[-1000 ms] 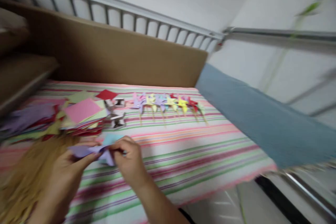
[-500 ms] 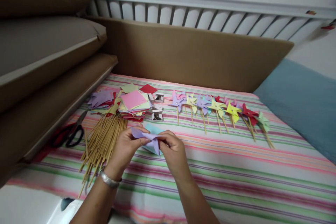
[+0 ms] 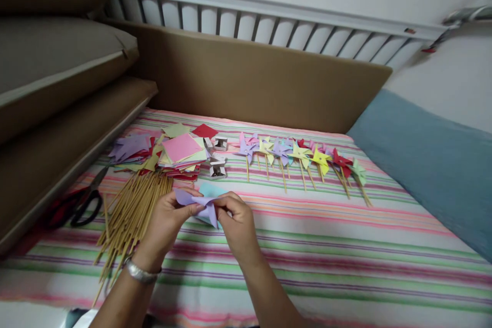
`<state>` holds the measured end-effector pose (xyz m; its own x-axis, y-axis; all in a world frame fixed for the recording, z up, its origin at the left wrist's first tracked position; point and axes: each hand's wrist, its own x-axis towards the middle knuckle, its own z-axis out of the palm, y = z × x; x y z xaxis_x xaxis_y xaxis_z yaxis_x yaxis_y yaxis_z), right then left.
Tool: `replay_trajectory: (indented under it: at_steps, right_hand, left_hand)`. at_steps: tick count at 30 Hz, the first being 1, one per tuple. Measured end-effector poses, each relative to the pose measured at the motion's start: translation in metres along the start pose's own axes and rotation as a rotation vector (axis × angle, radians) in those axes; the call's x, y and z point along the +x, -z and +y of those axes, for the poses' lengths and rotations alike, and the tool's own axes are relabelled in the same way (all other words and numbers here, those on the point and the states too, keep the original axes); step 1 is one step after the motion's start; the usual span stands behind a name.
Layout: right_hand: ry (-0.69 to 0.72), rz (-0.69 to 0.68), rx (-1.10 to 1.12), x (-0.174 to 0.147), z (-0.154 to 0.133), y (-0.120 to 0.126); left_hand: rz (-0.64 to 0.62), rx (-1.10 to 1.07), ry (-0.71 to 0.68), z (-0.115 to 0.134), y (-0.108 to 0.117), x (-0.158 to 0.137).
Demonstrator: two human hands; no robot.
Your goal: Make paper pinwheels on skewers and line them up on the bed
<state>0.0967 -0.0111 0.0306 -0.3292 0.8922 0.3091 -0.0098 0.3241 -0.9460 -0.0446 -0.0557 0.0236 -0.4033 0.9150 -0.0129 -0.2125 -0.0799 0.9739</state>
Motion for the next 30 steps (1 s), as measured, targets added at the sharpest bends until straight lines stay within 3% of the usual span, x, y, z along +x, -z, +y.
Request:
replay_trajectory:
  at_steps: [4, 7, 15, 19, 24, 30]
  right_hand:
    - [-0.085, -0.106, -0.014, 0.003, 0.007, 0.008]
    - [-0.181, -0.174, -0.144, 0.002, 0.018, 0.023]
    - [-0.165, -0.212, -0.449, -0.019, 0.037, 0.045]
    - [-0.236, -0.093, -0.371, -0.025, 0.05, 0.059]
    - [-0.395, 0.12, -0.206, -0.025, 0.063, 0.094]
    - [-0.469, 0.383, -0.209, -0.027, 0.069, 0.157]
  left_hand:
    - [0.033, -0.043, 0.035, 0.003, 0.003, 0.005]
    - [0.092, -0.116, 0.097, 0.007, 0.01, 0.009]
    - [0.087, -0.192, 0.166, 0.004, 0.012, 0.006]
    - [0.081, -0.117, 0.095, 0.004, 0.007, 0.004]
    - [0.249, 0.061, -0.058, -0.004, 0.0, -0.001]
    - [0.036, 0.547, -0.128, -0.063, -0.01, -0.025]
